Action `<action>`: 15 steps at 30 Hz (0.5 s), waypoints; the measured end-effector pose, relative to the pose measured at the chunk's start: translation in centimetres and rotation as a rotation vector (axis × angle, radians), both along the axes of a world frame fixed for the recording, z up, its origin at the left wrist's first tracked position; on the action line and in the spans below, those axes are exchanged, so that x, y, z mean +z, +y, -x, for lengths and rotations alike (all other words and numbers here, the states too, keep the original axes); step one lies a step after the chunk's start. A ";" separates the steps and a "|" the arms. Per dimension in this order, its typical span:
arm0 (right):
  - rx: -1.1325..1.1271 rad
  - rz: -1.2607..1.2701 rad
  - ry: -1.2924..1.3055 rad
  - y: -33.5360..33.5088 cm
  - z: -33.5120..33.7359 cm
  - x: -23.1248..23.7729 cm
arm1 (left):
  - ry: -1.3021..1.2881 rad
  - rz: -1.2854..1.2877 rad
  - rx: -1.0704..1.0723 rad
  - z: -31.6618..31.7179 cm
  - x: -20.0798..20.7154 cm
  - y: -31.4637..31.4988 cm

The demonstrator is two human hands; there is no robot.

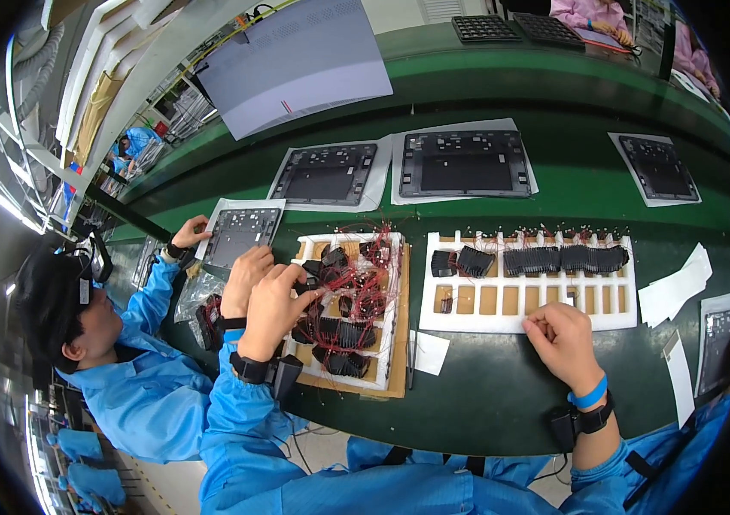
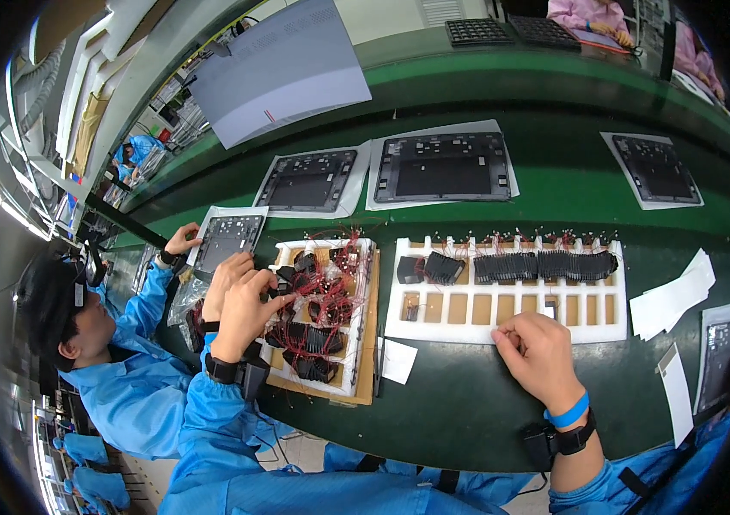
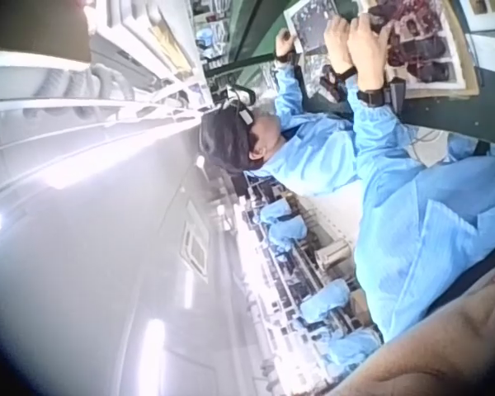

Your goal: Assembling electronic components on a plastic housing at a factory workbench, connecting wires and panels.

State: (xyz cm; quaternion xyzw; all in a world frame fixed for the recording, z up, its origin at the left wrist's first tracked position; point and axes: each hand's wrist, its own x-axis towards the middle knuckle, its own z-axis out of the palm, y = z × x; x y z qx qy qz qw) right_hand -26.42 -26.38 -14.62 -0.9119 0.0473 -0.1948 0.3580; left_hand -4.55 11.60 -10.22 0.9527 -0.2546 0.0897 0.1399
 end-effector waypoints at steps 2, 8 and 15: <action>0.000 0.003 0.002 0.0 0.0 0.0 | -0.090 -0.041 -0.115 -0.2 0.9 0.2; 0.003 0.005 -0.011 -0.1 0.0 -0.1 | -0.196 -0.134 -0.285 -0.4 1.5 -1.0; 0.011 0.000 -0.010 0.0 0.0 0.0 | 0.075 -0.014 -0.069 -1.3 1.5 -1.4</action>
